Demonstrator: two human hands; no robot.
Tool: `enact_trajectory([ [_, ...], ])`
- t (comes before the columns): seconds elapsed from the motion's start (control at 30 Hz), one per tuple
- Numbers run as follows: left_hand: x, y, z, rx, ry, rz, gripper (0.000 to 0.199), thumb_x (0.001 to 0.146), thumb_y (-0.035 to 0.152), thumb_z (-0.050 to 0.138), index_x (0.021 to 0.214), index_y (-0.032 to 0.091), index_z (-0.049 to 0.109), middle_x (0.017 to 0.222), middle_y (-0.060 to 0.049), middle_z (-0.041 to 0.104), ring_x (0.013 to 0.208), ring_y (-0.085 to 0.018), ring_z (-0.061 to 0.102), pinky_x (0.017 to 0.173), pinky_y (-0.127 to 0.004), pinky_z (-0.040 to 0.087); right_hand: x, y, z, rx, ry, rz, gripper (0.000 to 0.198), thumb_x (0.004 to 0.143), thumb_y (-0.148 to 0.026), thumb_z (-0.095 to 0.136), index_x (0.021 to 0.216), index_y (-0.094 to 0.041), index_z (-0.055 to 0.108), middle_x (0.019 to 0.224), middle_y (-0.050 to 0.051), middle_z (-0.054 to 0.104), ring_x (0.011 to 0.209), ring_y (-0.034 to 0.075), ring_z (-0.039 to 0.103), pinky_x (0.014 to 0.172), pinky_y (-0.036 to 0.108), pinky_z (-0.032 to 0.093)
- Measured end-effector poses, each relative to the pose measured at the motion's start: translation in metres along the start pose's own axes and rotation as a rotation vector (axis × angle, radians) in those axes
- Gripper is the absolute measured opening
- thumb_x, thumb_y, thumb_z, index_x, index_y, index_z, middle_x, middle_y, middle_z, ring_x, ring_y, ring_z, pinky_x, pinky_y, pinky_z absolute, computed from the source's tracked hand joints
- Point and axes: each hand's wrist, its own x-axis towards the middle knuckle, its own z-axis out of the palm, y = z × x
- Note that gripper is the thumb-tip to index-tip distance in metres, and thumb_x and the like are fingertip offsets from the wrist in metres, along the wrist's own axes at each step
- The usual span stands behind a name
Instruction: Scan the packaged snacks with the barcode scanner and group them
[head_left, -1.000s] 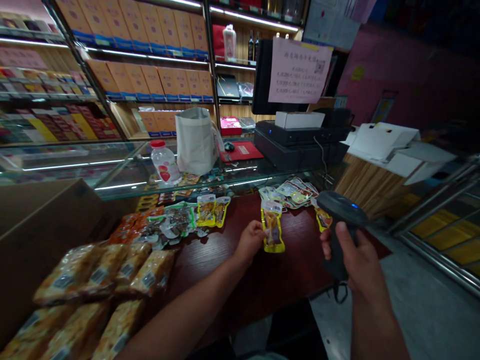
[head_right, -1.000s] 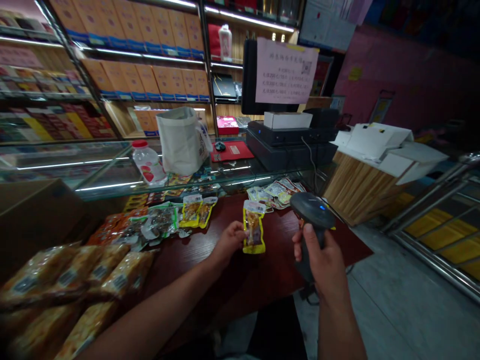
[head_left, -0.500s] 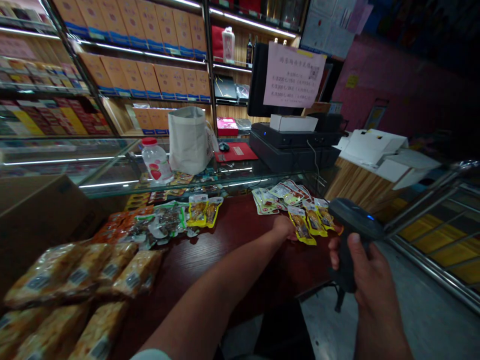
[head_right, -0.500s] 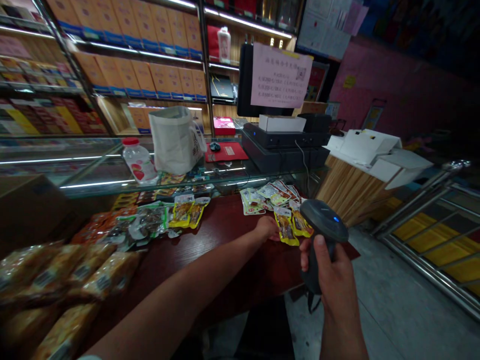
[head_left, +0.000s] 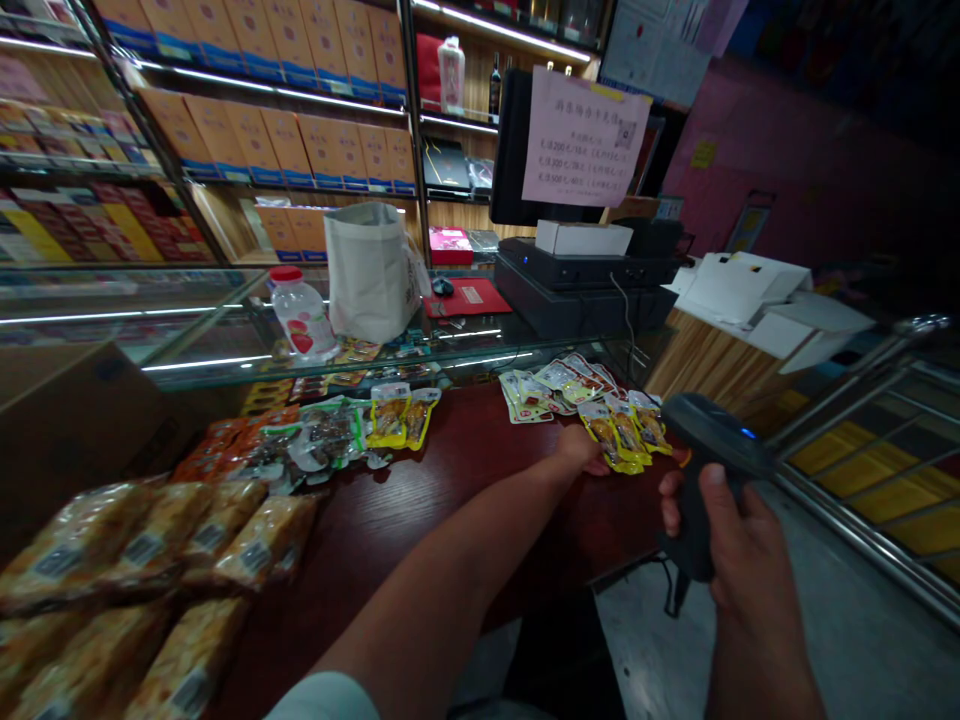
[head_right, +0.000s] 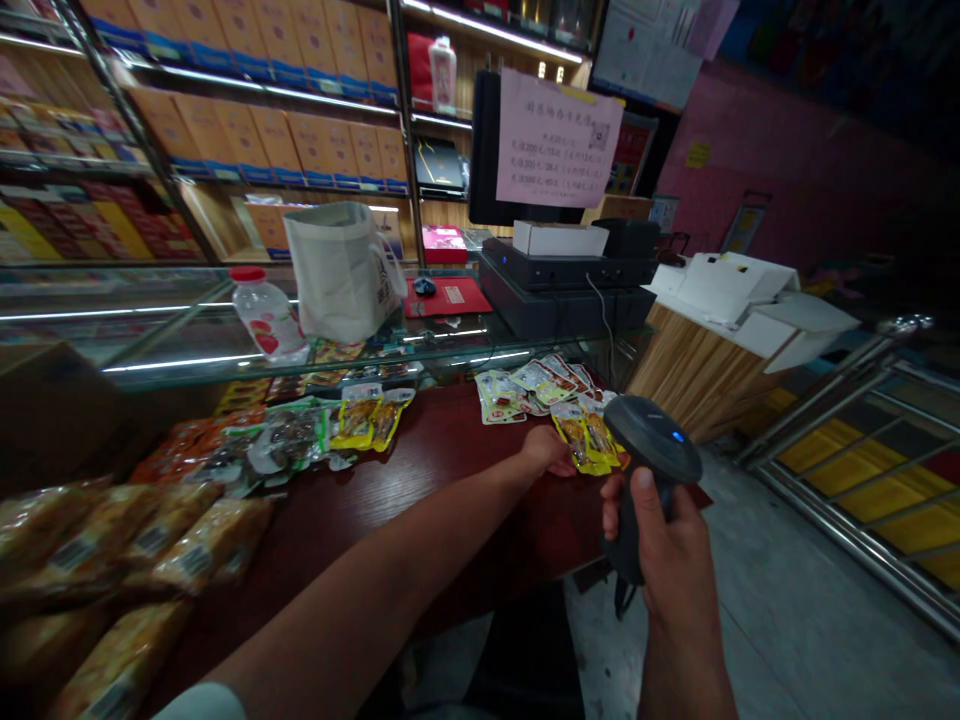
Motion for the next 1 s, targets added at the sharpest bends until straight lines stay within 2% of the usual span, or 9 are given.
enact_trajectory([
  [0.17, -0.039, -0.01, -0.02, 0.046, 0.003, 0.055, 0.004, 0.086, 0.016, 0.061, 0.084, 0.013, 0.062, 0.057, -0.002, 0.064, 0.053, -0.014, 0.066, 0.058, -0.026, 0.056, -0.003, 0.005, 0.003, -0.007, -0.052, 0.04, 0.044, 0.08, -0.061, 0.07, 0.094, -0.02, 0.063, 0.068, 0.002, 0.068, 0.044, 0.012, 0.055, 0.039, 0.022, 0.046],
  [0.27, -0.075, -0.027, -0.051, 0.137, 0.087, 0.151, 0.008, 0.08, 0.015, 0.066, 0.087, 0.016, 0.063, 0.061, 0.0, 0.065, 0.057, -0.015, 0.066, 0.063, -0.028, 0.056, -0.004, 0.009, 0.009, -0.034, -0.084, 0.054, 0.043, 0.081, -0.06, 0.07, 0.092, -0.019, 0.064, 0.068, 0.003, 0.068, 0.046, 0.013, 0.055, 0.04, 0.023, 0.047],
  [0.33, -0.102, -0.037, -0.082, 0.229, 0.192, 0.229, 0.006, 0.077, 0.017, 0.069, 0.081, 0.019, 0.065, 0.067, -0.002, 0.066, 0.067, -0.018, 0.066, 0.073, -0.034, 0.056, -0.004, 0.012, 0.014, -0.048, -0.112, 0.067, 0.042, 0.082, -0.06, 0.069, 0.09, -0.019, 0.064, 0.066, 0.003, 0.067, 0.046, 0.013, 0.055, 0.04, 0.023, 0.047],
  [0.47, -0.151, -0.044, -0.156, 0.445, 0.498, 0.36, 0.006, 0.079, 0.018, 0.063, 0.08, 0.022, 0.067, 0.098, -0.011, 0.07, 0.11, -0.029, 0.058, 0.108, -0.049, 0.037, -0.004, 0.018, 0.027, -0.033, -0.156, 0.094, 0.042, 0.082, -0.06, 0.069, 0.091, -0.02, 0.065, 0.068, 0.003, 0.067, 0.048, 0.012, 0.055, 0.042, 0.022, 0.047],
  [0.53, -0.168, -0.044, -0.19, 0.781, 0.788, 0.419, 0.017, 0.082, 0.018, 0.058, 0.094, 0.02, 0.07, 0.111, -0.015, 0.068, 0.12, -0.033, 0.052, 0.114, -0.054, 0.026, -0.004, 0.02, 0.034, -0.026, -0.183, 0.1, 0.041, 0.081, -0.06, 0.07, 0.089, -0.02, 0.064, 0.069, 0.002, 0.068, 0.049, 0.012, 0.055, 0.044, 0.022, 0.048],
  [0.63, -0.184, -0.049, -0.227, 1.119, 1.089, 0.267, 0.032, 0.083, 0.022, 0.058, 0.113, 0.011, 0.067, 0.124, -0.021, 0.064, 0.128, -0.039, 0.047, 0.117, -0.061, 0.011, -0.004, 0.023, 0.045, -0.027, -0.229, 0.096, 0.044, 0.079, -0.061, 0.072, 0.09, -0.02, 0.064, 0.07, 0.002, 0.068, 0.048, 0.012, 0.056, 0.043, 0.023, 0.048],
  [0.7, -0.188, -0.056, -0.24, 1.202, 1.147, 0.129, 0.035, 0.084, 0.028, 0.059, 0.112, 0.008, 0.068, 0.124, -0.023, 0.064, 0.128, -0.041, 0.046, 0.116, -0.064, 0.01, -0.005, 0.025, 0.051, -0.047, -0.244, 0.11, 0.046, 0.077, -0.063, 0.072, 0.09, -0.019, 0.064, 0.07, 0.003, 0.069, 0.047, 0.013, 0.056, 0.042, 0.023, 0.047],
  [0.77, -0.189, -0.064, -0.244, 1.248, 1.138, 0.069, 0.034, 0.085, 0.033, 0.059, 0.107, 0.009, 0.07, 0.12, -0.023, 0.066, 0.128, -0.042, 0.047, 0.115, -0.065, 0.011, -0.005, 0.026, 0.056, -0.072, -0.253, 0.122, 0.047, 0.078, -0.063, 0.071, 0.09, -0.019, 0.065, 0.07, 0.004, 0.07, 0.047, 0.013, 0.056, 0.042, 0.024, 0.046],
  [1.0, -0.186, -0.073, -0.246, 1.281, 1.104, 0.093, 0.034, 0.083, 0.034, 0.061, 0.106, 0.01, 0.067, 0.111, -0.021, 0.069, 0.126, -0.041, 0.049, 0.116, -0.063, 0.012, -0.008, 0.031, 0.062, -0.107, -0.287, 0.117, 0.048, 0.082, -0.062, 0.067, 0.101, -0.019, 0.065, 0.071, 0.003, 0.069, 0.048, 0.013, 0.055, 0.045, 0.024, 0.045],
])
